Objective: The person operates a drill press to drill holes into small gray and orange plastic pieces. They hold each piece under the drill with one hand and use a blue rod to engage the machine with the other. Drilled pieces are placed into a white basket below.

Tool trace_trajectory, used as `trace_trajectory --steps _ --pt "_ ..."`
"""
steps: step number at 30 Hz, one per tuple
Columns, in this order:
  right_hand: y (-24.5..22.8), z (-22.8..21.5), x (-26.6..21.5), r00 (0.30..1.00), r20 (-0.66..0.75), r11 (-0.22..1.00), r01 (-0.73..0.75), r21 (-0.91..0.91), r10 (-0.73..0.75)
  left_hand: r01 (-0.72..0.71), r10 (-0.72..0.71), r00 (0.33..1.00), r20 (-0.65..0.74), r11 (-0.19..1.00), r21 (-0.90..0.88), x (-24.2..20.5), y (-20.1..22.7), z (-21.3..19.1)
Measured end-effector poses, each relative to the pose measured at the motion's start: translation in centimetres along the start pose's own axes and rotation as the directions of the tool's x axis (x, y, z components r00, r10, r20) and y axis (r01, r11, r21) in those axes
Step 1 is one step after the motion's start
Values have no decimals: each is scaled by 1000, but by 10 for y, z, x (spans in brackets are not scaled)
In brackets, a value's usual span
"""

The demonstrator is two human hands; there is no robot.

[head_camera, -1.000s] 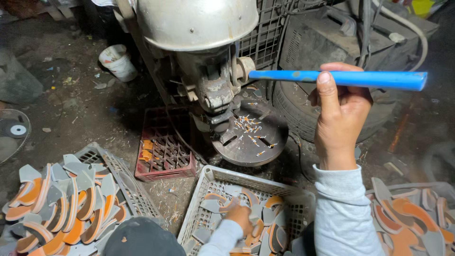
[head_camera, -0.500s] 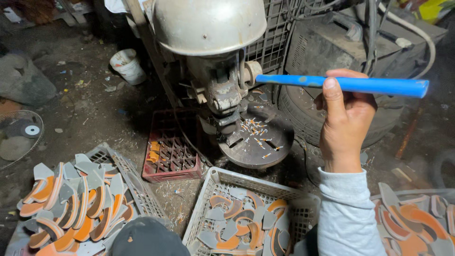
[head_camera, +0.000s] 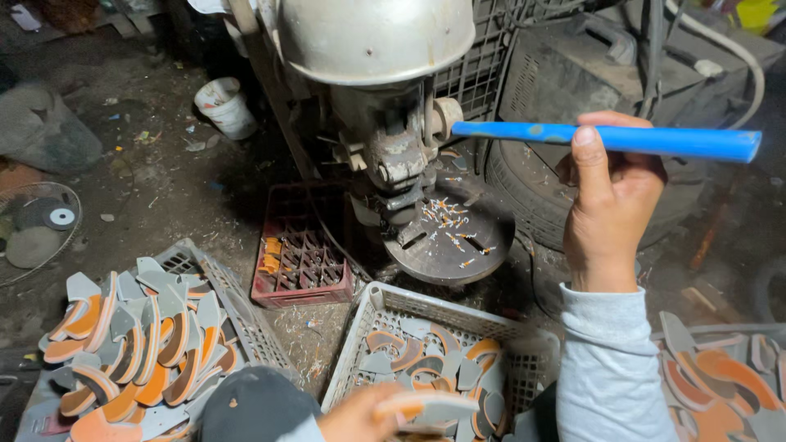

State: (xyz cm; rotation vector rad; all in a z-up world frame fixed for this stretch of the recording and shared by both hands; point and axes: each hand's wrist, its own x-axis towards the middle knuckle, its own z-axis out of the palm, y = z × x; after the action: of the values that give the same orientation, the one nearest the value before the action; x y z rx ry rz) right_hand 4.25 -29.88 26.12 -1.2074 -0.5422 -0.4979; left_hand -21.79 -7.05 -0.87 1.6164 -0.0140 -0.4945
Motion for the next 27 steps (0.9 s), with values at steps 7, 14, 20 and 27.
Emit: trace_trajectory --steps 7,14,20,27 --pt "-2 5 7 1000 8 1000 -2 14 2 10 -52 992 -119 943 -333 92 70 -110" --pt "-3 16 46 994 87 995 77 -61 -71 0 -109 959 -261 923 -386 118 77 -116" --pt "1 25 54 992 82 995 96 -41 -92 -23 -155 909 -387 908 -419 121 70 -138" --pt "3 24 51 993 83 996 82 -33 -79 -3 -172 883 -436 928 -374 119 80 -140"
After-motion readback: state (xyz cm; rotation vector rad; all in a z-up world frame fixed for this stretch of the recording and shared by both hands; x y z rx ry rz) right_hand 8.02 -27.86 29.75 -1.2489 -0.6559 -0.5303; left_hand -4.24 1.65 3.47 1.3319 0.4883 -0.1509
